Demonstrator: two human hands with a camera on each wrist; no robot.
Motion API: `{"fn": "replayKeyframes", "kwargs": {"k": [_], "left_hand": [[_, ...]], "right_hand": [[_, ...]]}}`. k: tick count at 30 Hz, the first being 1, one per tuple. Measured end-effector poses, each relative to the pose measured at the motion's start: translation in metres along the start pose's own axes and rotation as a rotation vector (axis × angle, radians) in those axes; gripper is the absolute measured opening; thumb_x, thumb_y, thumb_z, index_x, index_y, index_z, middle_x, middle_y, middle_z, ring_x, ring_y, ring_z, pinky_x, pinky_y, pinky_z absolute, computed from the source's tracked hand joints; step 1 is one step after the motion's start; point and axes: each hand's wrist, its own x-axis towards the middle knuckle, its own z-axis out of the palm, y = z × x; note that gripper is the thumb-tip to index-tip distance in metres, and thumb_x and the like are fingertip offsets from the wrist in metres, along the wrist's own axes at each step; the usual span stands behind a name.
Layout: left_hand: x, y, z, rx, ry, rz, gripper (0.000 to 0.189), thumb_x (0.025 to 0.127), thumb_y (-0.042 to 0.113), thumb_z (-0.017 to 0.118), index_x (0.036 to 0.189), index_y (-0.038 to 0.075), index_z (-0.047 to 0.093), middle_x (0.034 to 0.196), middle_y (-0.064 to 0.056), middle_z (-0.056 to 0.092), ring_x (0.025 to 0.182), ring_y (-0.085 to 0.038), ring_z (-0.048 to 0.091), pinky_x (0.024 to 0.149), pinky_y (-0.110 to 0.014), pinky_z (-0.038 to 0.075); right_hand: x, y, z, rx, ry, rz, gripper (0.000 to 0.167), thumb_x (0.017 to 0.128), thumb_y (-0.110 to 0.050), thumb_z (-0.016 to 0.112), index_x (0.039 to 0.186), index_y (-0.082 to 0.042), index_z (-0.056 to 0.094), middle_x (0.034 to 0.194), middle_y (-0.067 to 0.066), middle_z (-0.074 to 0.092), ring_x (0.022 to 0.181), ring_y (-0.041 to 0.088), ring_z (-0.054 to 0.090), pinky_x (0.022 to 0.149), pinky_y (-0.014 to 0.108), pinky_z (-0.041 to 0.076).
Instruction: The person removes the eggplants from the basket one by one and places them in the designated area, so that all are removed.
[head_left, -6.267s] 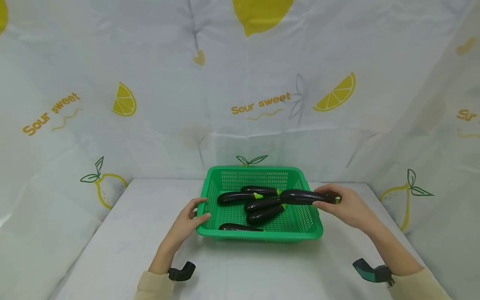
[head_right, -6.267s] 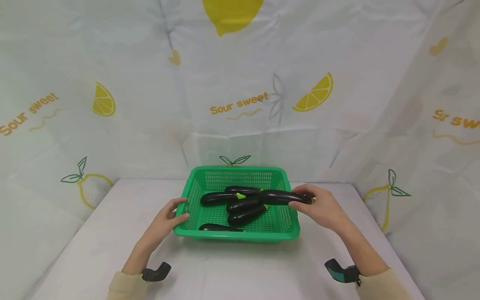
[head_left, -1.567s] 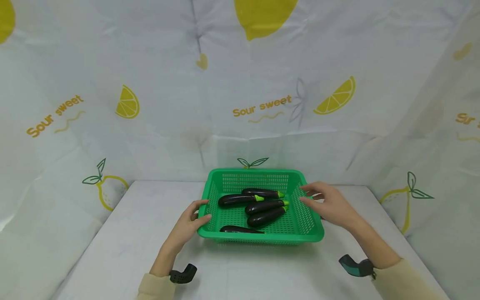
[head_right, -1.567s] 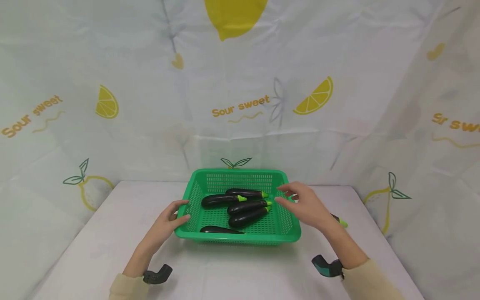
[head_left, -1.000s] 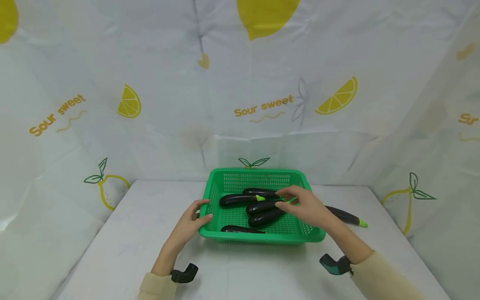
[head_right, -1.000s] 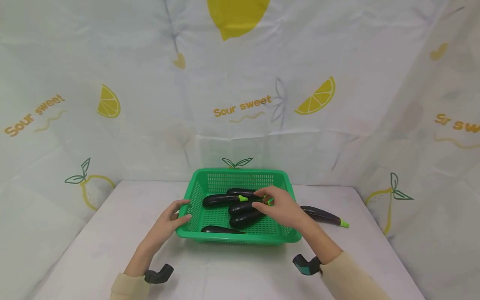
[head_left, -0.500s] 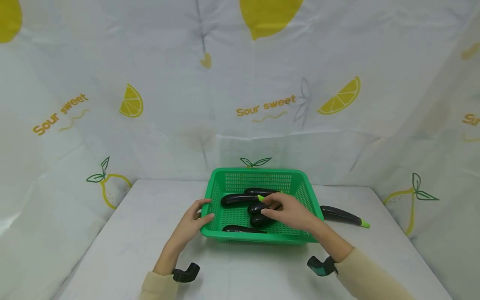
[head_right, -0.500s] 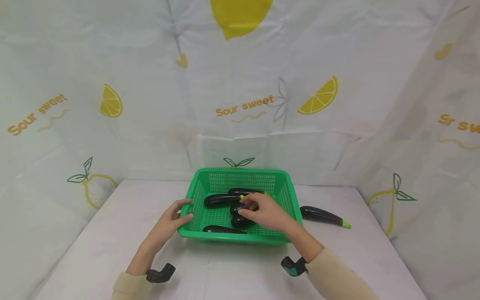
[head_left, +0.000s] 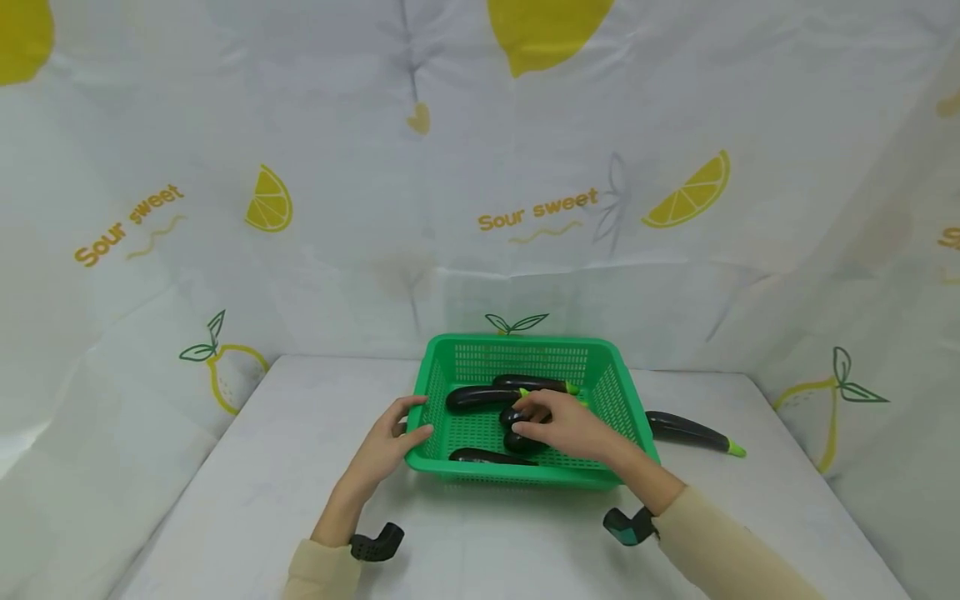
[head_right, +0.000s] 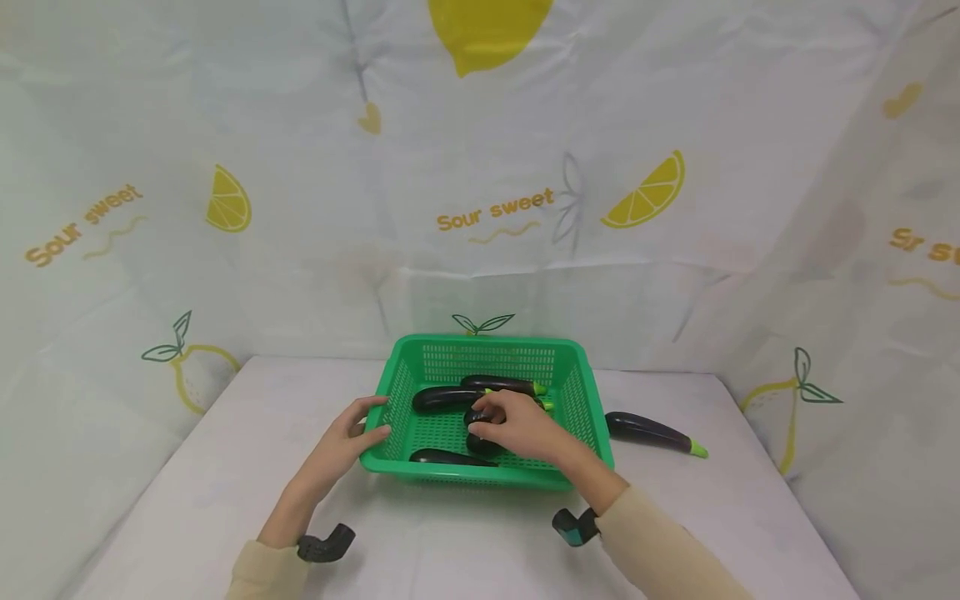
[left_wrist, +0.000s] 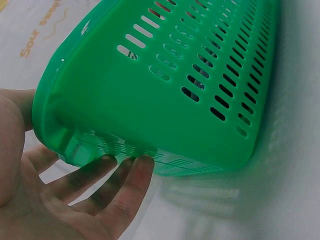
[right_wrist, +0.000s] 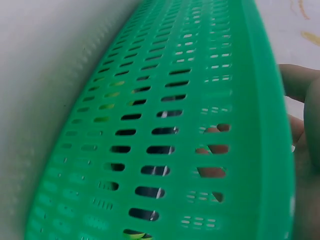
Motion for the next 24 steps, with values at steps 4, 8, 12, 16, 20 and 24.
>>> {"fn": "replayKeyframes", "kwargs": {"k": [4, 8, 12, 16, 20, 24], "left_hand": [[-0.001, 0.002, 0.001, 0.004, 0.0, -0.004, 0.052, 0.099, 0.023, 0.069, 0.148, 0.018, 0.05, 0.155, -0.016, 0.042, 0.129, -0.036, 0.055, 0.097, -0.052, 0.048], [-0.002, 0.003, 0.001, 0.005, 0.001, -0.005, 0.052, 0.099, 0.023, 0.069, 0.148, 0.017, 0.05, 0.154, -0.016, 0.043, 0.129, -0.035, 0.056, 0.096, -0.052, 0.048], [-0.002, 0.003, 0.001, 0.003, 0.002, -0.005, 0.052, 0.099, 0.023, 0.069, 0.148, 0.017, 0.05, 0.155, -0.016, 0.042, 0.129, -0.035, 0.055, 0.097, -0.052, 0.049], [-0.002, 0.003, 0.0, 0.004, 0.005, -0.008, 0.052, 0.099, 0.023, 0.069, 0.148, 0.018, 0.05, 0.155, -0.015, 0.043, 0.13, -0.036, 0.055, 0.097, -0.052, 0.048], [-0.001, 0.002, 0.0, 0.0, 0.001, -0.009, 0.053, 0.099, 0.024, 0.069, 0.148, 0.018, 0.05, 0.155, -0.014, 0.043, 0.131, -0.035, 0.054, 0.098, -0.053, 0.047], [-0.001, 0.001, 0.0, -0.004, -0.002, 0.0, 0.053, 0.099, 0.024, 0.069, 0.148, 0.017, 0.05, 0.155, -0.015, 0.042, 0.13, -0.035, 0.055, 0.097, -0.052, 0.048]], "right_hand": [[0.003, 0.006, -0.001, -0.012, 0.008, 0.014, 0.037, 0.1, -0.031, 0.067, 0.127, -0.006, 0.066, 0.111, 0.003, 0.066, 0.101, 0.023, 0.062, 0.082, 0.038, 0.051], [0.004, 0.01, 0.0, -0.012, -0.001, 0.032, 0.039, 0.1, -0.031, 0.067, 0.127, -0.003, 0.066, 0.11, 0.004, 0.066, 0.101, 0.023, 0.062, 0.081, 0.038, 0.051], [0.006, 0.012, 0.003, -0.002, -0.043, 0.034, 0.042, 0.1, -0.032, 0.067, 0.129, -0.001, 0.065, 0.111, 0.004, 0.066, 0.1, 0.022, 0.062, 0.082, 0.039, 0.051], [0.008, 0.011, 0.007, 0.01, -0.092, 0.021, 0.042, 0.1, -0.033, 0.067, 0.128, -0.002, 0.065, 0.109, 0.003, 0.066, 0.097, 0.022, 0.062, 0.083, 0.04, 0.051], [0.01, 0.01, 0.011, 0.03, -0.135, 0.006, 0.042, 0.101, -0.032, 0.066, 0.129, -0.001, 0.065, 0.107, 0.003, 0.066, 0.098, 0.022, 0.062, 0.084, 0.041, 0.051], [0.012, 0.011, 0.015, 0.044, -0.179, 0.005, 0.042, 0.102, -0.032, 0.065, 0.13, -0.001, 0.064, 0.11, 0.003, 0.067, 0.101, 0.023, 0.062, 0.086, 0.042, 0.051]]}}
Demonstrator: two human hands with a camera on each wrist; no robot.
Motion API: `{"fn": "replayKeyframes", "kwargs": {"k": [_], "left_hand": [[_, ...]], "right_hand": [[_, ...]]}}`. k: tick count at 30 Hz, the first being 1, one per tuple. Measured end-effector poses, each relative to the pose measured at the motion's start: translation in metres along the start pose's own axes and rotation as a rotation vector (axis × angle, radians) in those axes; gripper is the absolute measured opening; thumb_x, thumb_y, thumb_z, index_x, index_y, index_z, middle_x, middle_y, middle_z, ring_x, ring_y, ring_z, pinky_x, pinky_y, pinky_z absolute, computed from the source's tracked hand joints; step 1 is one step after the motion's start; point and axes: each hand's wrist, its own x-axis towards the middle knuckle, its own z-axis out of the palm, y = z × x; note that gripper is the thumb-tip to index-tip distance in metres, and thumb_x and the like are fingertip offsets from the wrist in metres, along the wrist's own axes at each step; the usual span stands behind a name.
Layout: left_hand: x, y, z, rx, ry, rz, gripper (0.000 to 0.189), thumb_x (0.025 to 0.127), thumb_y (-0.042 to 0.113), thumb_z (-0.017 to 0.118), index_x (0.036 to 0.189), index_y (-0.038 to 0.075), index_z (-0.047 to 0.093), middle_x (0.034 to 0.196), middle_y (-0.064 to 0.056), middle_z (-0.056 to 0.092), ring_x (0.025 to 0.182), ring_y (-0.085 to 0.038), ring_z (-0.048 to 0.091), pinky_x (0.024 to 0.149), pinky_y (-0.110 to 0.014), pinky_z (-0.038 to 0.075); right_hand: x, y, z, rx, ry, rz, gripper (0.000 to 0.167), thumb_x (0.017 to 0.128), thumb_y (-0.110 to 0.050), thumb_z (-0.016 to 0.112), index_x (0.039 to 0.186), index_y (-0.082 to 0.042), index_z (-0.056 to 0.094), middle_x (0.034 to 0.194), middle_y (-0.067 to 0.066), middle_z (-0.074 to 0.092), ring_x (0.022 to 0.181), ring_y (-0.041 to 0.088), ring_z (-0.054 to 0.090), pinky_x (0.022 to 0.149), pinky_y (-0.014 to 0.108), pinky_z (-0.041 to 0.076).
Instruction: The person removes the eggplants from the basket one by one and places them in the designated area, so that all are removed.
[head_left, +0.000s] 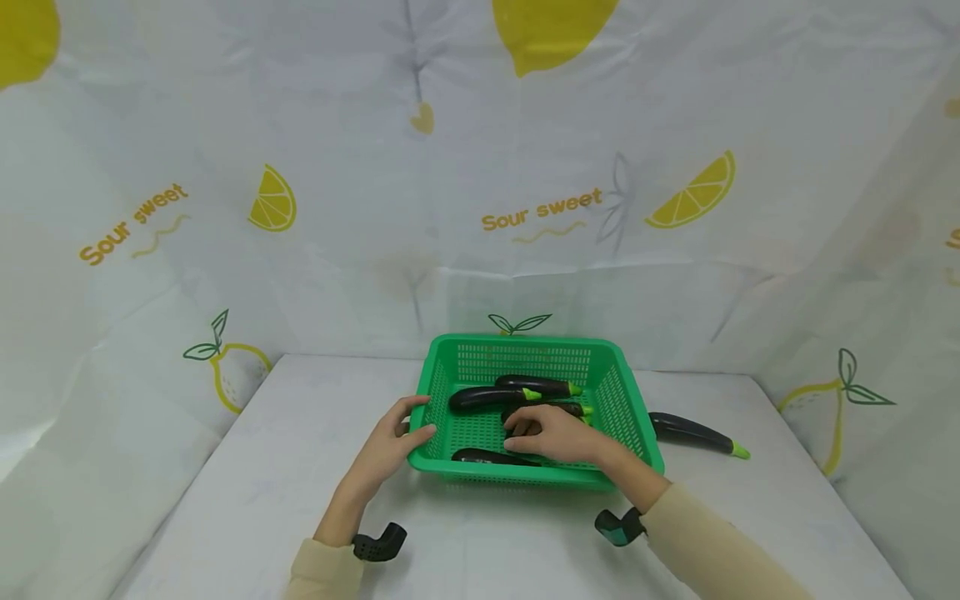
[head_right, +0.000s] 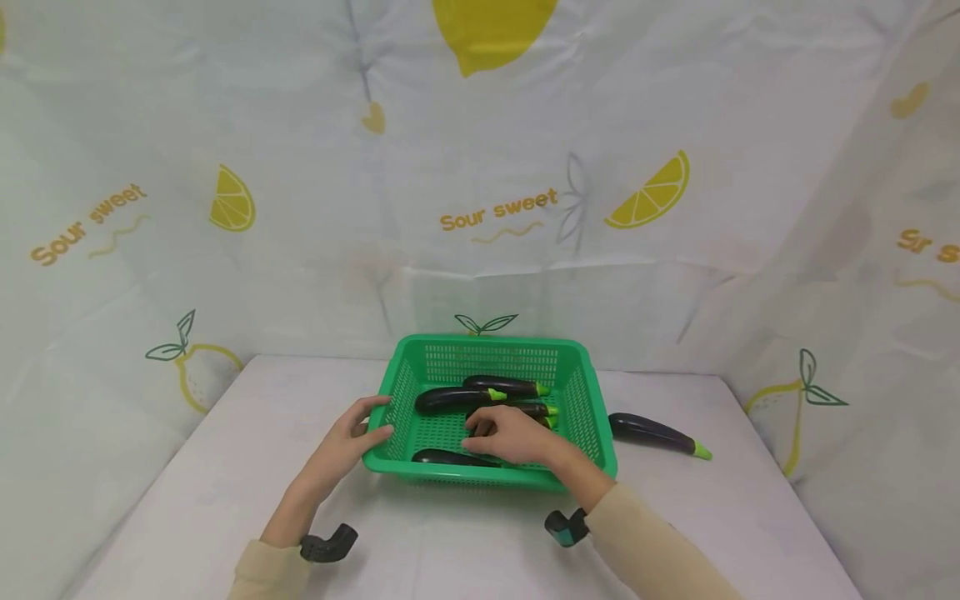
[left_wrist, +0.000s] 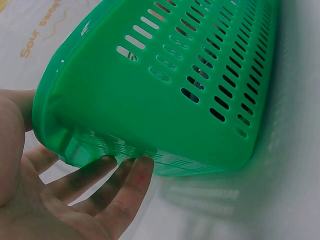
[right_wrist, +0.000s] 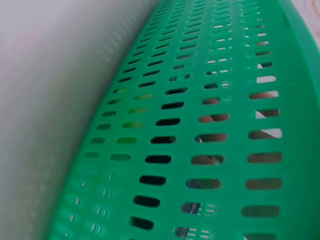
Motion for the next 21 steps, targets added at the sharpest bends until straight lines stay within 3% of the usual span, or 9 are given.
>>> {"fn": "replayKeyframes", "kwargs": {"k": [13, 21], "left_hand": [[0.001, -0.001, 0.0, 0.005, 0.012, 0.006, 0.053, 0.099, 0.022, 0.069, 0.148, 0.015, 0.05, 0.153, -0.016, 0.044, 0.125, -0.034, 0.058, 0.094, -0.048, 0.051], [0.001, -0.001, 0.001, 0.011, 0.013, 0.009, 0.051, 0.099, 0.021, 0.069, 0.147, 0.016, 0.051, 0.152, -0.016, 0.046, 0.123, -0.033, 0.059, 0.093, -0.047, 0.051]], "right_hand": [[0.008, -0.007, 0.008, -0.005, -0.108, 0.009, 0.045, 0.102, -0.035, 0.064, 0.134, -0.003, 0.063, 0.124, 0.007, 0.068, 0.116, 0.028, 0.064, 0.095, 0.048, 0.049], [0.013, -0.009, 0.015, -0.024, -0.151, 0.091, 0.044, 0.102, -0.039, 0.061, 0.136, -0.01, 0.062, 0.135, 0.005, 0.062, 0.126, 0.03, 0.057, 0.101, 0.05, 0.046]]}}
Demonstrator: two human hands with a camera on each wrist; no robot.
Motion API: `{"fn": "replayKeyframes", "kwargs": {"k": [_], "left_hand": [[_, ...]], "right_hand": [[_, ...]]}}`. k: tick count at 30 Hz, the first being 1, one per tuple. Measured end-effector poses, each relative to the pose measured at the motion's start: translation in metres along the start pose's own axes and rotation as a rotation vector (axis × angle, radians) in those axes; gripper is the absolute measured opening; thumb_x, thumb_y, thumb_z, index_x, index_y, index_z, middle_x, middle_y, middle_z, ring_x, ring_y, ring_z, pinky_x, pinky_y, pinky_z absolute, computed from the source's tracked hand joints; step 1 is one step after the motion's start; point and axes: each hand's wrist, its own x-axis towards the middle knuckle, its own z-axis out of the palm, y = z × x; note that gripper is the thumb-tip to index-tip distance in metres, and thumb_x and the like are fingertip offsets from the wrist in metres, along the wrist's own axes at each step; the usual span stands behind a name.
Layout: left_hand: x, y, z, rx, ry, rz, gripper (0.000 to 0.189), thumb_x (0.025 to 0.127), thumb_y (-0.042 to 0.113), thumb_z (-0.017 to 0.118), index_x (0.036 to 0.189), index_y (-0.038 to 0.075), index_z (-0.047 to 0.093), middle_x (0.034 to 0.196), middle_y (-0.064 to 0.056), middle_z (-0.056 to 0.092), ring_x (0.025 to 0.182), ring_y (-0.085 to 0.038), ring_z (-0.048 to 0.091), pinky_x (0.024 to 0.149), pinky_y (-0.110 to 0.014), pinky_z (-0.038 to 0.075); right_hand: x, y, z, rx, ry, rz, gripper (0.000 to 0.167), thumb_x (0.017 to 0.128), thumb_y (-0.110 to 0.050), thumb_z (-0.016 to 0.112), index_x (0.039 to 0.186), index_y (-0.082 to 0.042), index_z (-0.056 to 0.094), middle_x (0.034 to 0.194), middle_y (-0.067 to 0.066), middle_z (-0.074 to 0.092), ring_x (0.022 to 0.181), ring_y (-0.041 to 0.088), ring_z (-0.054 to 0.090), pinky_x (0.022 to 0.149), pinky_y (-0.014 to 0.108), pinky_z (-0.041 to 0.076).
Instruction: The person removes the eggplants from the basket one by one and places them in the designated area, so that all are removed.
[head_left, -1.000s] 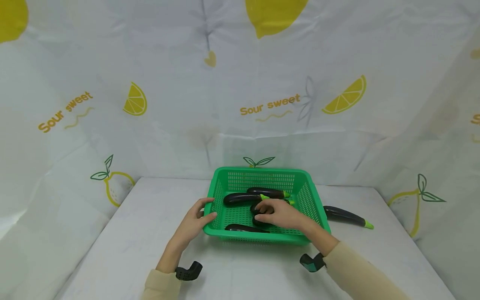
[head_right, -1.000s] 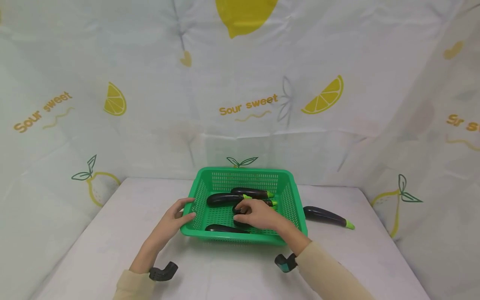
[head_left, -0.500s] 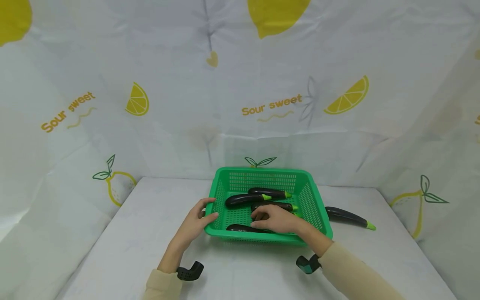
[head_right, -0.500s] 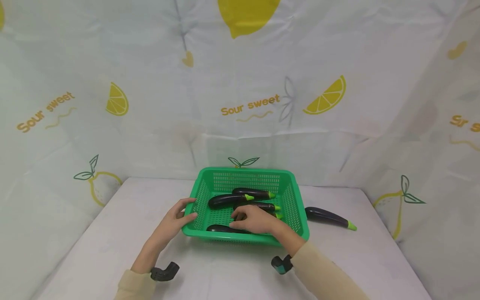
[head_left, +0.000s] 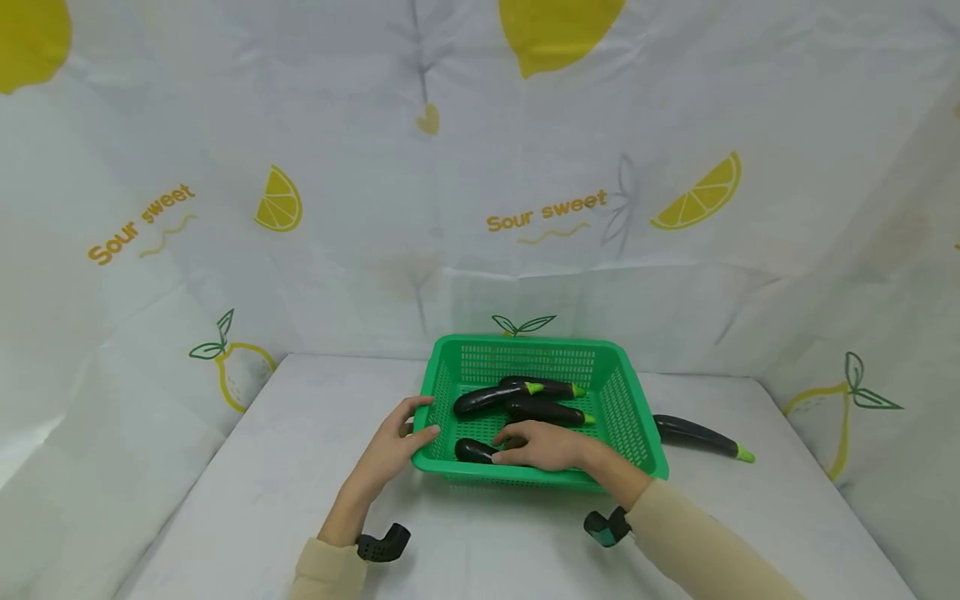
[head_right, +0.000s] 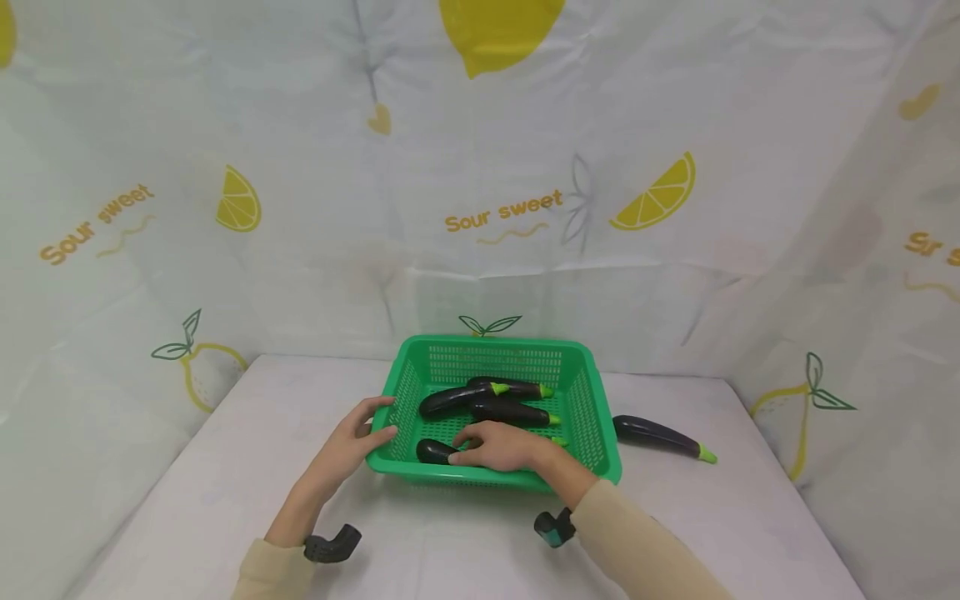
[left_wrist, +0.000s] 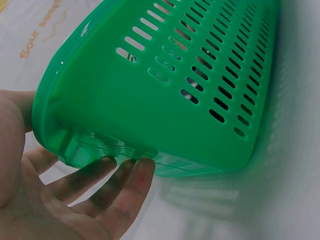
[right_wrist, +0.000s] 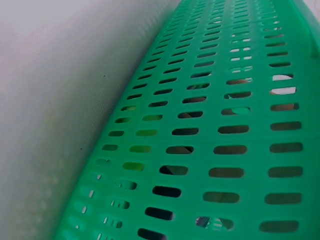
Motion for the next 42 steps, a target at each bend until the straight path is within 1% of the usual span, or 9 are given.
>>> {"fn": "replayKeyframes", "kwargs": {"k": [5, 8, 11, 16, 24, 28, 35, 39, 42], "left_hand": [[0.001, -0.001, 0.001, 0.006, 0.0, 0.002, 0.051, 0.099, 0.02, 0.069, 0.147, 0.016, 0.051, 0.151, -0.016, 0.046, 0.124, -0.033, 0.058, 0.094, -0.048, 0.05], [0.001, -0.002, 0.001, 0.004, 0.001, 0.002, 0.051, 0.099, 0.02, 0.068, 0.147, 0.017, 0.051, 0.151, -0.015, 0.046, 0.125, -0.033, 0.058, 0.094, -0.049, 0.05], [0.0, -0.002, 0.0, 0.004, 0.0, 0.002, 0.05, 0.1, 0.02, 0.068, 0.147, 0.017, 0.051, 0.151, -0.016, 0.046, 0.125, -0.033, 0.058, 0.094, -0.049, 0.05], [-0.001, 0.0, 0.0, 0.013, 0.001, 0.003, 0.049, 0.1, 0.02, 0.068, 0.146, 0.017, 0.051, 0.151, -0.016, 0.046, 0.124, -0.033, 0.058, 0.093, -0.049, 0.051], [0.0, 0.0, 0.001, 0.013, 0.005, 0.001, 0.05, 0.1, 0.021, 0.068, 0.146, 0.017, 0.051, 0.151, -0.016, 0.047, 0.123, -0.032, 0.059, 0.093, -0.048, 0.051], [-0.001, 0.001, 0.001, 0.021, 0.007, -0.002, 0.05, 0.1, 0.022, 0.068, 0.147, 0.017, 0.051, 0.149, -0.015, 0.049, 0.126, -0.034, 0.058, 0.095, -0.05, 0.05], [-0.002, 0.002, 0.001, 0.028, 0.008, -0.006, 0.05, 0.1, 0.022, 0.068, 0.147, 0.016, 0.05, 0.15, -0.015, 0.049, 0.129, -0.036, 0.055, 0.096, -0.051, 0.049], [-0.001, 0.002, 0.001, 0.028, 0.011, -0.013, 0.05, 0.1, 0.022, 0.068, 0.147, 0.018, 0.051, 0.151, -0.015, 0.047, 0.13, -0.036, 0.055, 0.097, -0.052, 0.049], [-0.001, 0.001, 0.001, 0.025, 0.009, -0.012, 0.051, 0.1, 0.023, 0.068, 0.147, 0.018, 0.05, 0.151, -0.015, 0.047, 0.129, -0.036, 0.055, 0.096, -0.051, 0.049]], "right_hand": [[0.003, 0.002, -0.001, 0.003, -0.001, 0.01, 0.044, 0.102, -0.037, 0.061, 0.136, -0.008, 0.063, 0.138, 0.007, 0.06, 0.131, 0.032, 0.053, 0.104, 0.053, 0.043], [0.004, 0.003, 0.0, 0.002, -0.011, 0.016, 0.041, 0.101, -0.036, 0.063, 0.133, -0.011, 0.065, 0.132, 0.005, 0.063, 0.124, 0.029, 0.057, 0.1, 0.05, 0.046], [0.005, 0.004, 0.0, 0.003, -0.018, 0.006, 0.035, 0.1, -0.031, 0.066, 0.129, -0.012, 0.067, 0.121, 0.002, 0.067, 0.112, 0.024, 0.063, 0.094, 0.046, 0.049], [0.003, 0.004, -0.003, 0.004, -0.014, -0.02, 0.032, 0.098, -0.02, 0.07, 0.127, -0.009, 0.069, 0.109, 0.001, 0.068, 0.1, 0.02, 0.063, 0.086, 0.043, 0.051], [-0.006, 0.004, -0.014, 0.086, 0.036, -0.018, 0.033, 0.098, -0.022, 0.068, 0.128, -0.009, 0.067, 0.122, 0.005, 0.066, 0.116, 0.029, 0.06, 0.095, 0.05, 0.049], [-0.011, 0.002, -0.016, 0.117, 0.055, -0.037, 0.033, 0.098, -0.021, 0.068, 0.128, -0.008, 0.067, 0.122, 0.005, 0.066, 0.114, 0.028, 0.061, 0.093, 0.048, 0.05], [-0.02, -0.001, -0.021, 0.118, 0.092, -0.04, 0.034, 0.097, -0.023, 0.068, 0.127, -0.009, 0.067, 0.118, 0.003, 0.067, 0.107, 0.023, 0.059, 0.089, 0.043, 0.05], [-0.026, -0.003, -0.025, 0.114, 0.11, -0.04, 0.036, 0.095, -0.029, 0.072, 0.127, -0.012, 0.068, 0.116, 0.002, 0.066, 0.11, 0.023, 0.059, 0.09, 0.043, 0.05], [-0.03, -0.005, -0.028, 0.121, 0.116, -0.054, 0.037, 0.093, -0.029, 0.074, 0.126, -0.012, 0.068, 0.114, 0.002, 0.066, 0.107, 0.024, 0.059, 0.088, 0.041, 0.051]]}}
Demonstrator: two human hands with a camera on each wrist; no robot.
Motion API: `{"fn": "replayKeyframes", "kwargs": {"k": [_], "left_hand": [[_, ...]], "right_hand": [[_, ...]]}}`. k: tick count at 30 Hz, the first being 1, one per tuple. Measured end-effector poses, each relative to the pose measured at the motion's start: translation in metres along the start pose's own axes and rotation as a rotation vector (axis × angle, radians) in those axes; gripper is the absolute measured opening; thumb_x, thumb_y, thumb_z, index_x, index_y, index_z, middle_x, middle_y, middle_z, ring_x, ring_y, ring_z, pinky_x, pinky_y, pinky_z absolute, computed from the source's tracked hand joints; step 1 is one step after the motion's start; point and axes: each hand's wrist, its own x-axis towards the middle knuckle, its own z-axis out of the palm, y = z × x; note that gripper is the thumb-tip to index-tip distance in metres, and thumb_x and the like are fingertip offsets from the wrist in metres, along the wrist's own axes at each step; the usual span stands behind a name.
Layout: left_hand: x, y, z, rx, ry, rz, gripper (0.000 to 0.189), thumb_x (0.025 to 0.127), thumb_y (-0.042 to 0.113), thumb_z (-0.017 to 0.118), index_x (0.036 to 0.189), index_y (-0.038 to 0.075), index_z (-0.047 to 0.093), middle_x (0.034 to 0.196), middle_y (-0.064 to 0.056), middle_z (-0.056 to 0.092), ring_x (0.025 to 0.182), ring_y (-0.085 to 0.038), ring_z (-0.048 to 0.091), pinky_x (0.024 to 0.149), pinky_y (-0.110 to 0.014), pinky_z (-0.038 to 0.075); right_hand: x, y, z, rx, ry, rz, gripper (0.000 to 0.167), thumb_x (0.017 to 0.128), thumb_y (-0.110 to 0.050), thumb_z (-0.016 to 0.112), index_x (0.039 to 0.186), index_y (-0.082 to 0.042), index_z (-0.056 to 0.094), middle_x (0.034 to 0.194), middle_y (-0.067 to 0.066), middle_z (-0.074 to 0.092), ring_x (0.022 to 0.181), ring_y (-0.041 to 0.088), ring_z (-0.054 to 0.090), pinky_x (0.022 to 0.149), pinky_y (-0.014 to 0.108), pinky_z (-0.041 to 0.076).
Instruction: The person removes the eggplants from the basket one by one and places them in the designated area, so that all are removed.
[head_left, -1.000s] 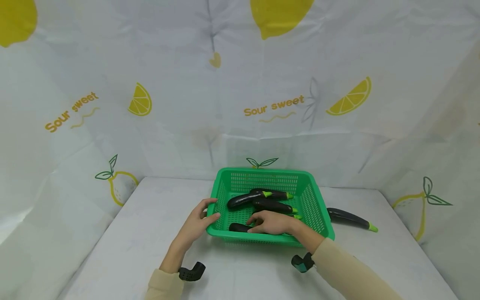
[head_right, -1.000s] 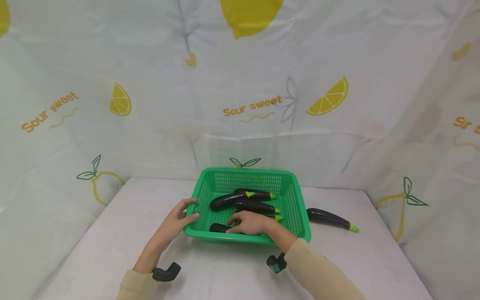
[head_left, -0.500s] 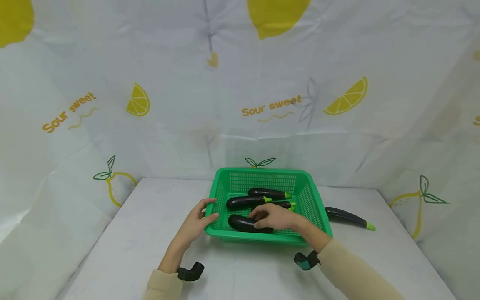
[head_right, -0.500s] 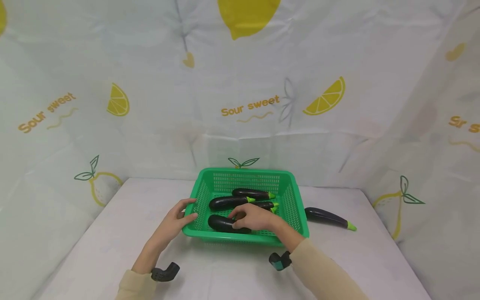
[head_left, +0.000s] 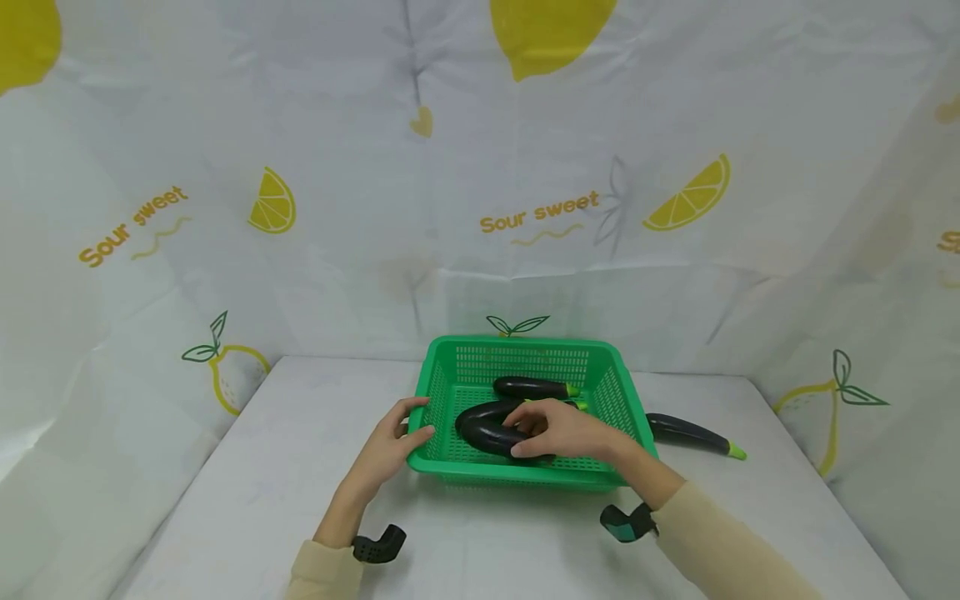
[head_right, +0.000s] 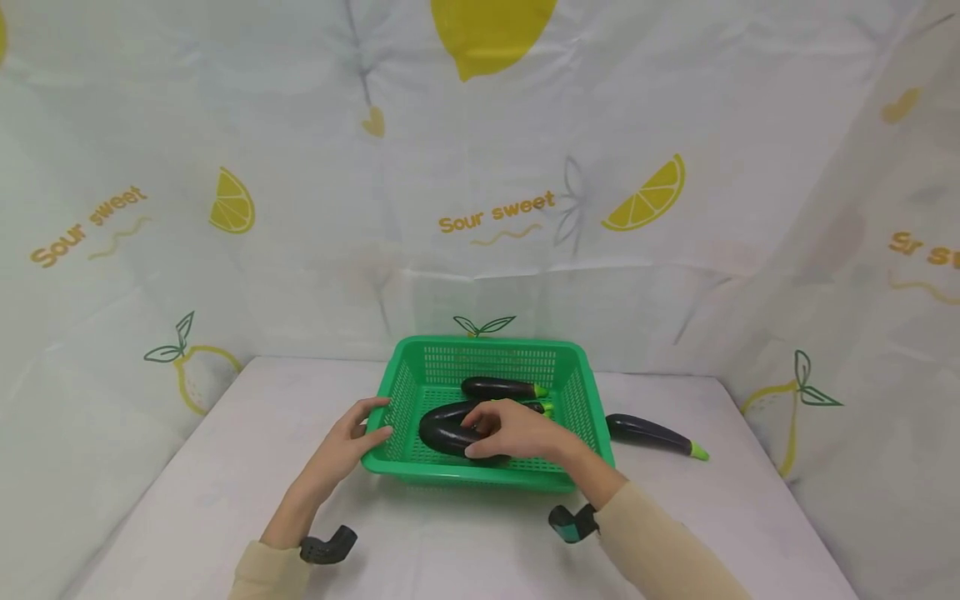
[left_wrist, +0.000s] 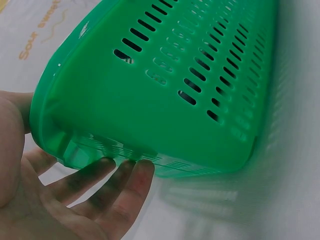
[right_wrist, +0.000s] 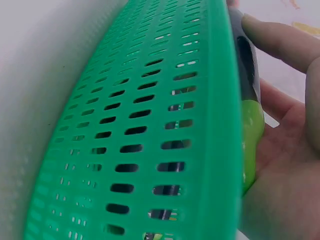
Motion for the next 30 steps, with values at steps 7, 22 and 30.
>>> {"fn": "replayKeyframes", "kwargs": {"k": [7, 22, 30], "left_hand": [[0.0, -0.001, 0.0, -0.008, -0.006, 0.004, 0.051, 0.1, 0.022, 0.068, 0.147, 0.017, 0.05, 0.15, -0.016, 0.048, 0.128, -0.035, 0.056, 0.094, -0.049, 0.05], [0.001, -0.002, 0.002, 0.0, -0.007, 0.006, 0.051, 0.1, 0.024, 0.068, 0.147, 0.017, 0.05, 0.152, -0.016, 0.045, 0.129, -0.035, 0.056, 0.095, -0.049, 0.05], [0.001, -0.003, 0.0, 0.002, -0.004, 0.002, 0.052, 0.1, 0.023, 0.068, 0.148, 0.017, 0.05, 0.152, -0.017, 0.045, 0.127, -0.035, 0.056, 0.094, -0.049, 0.05]], "right_hand": [[-0.011, -0.001, -0.007, 0.009, 0.023, -0.055, 0.037, 0.095, -0.025, 0.072, 0.127, -0.008, 0.066, 0.113, 0.005, 0.066, 0.102, 0.024, 0.062, 0.084, 0.036, 0.053], [-0.046, -0.01, -0.031, -0.091, 0.135, -0.067, 0.04, 0.096, -0.029, 0.072, 0.129, -0.008, 0.065, 0.111, 0.004, 0.066, 0.097, 0.021, 0.063, 0.078, 0.031, 0.053], [-0.069, -0.012, -0.05, -0.144, 0.193, -0.043, 0.041, 0.096, -0.031, 0.072, 0.131, -0.011, 0.064, 0.115, 0.004, 0.064, 0.099, 0.023, 0.064, 0.077, 0.033, 0.054]]}}
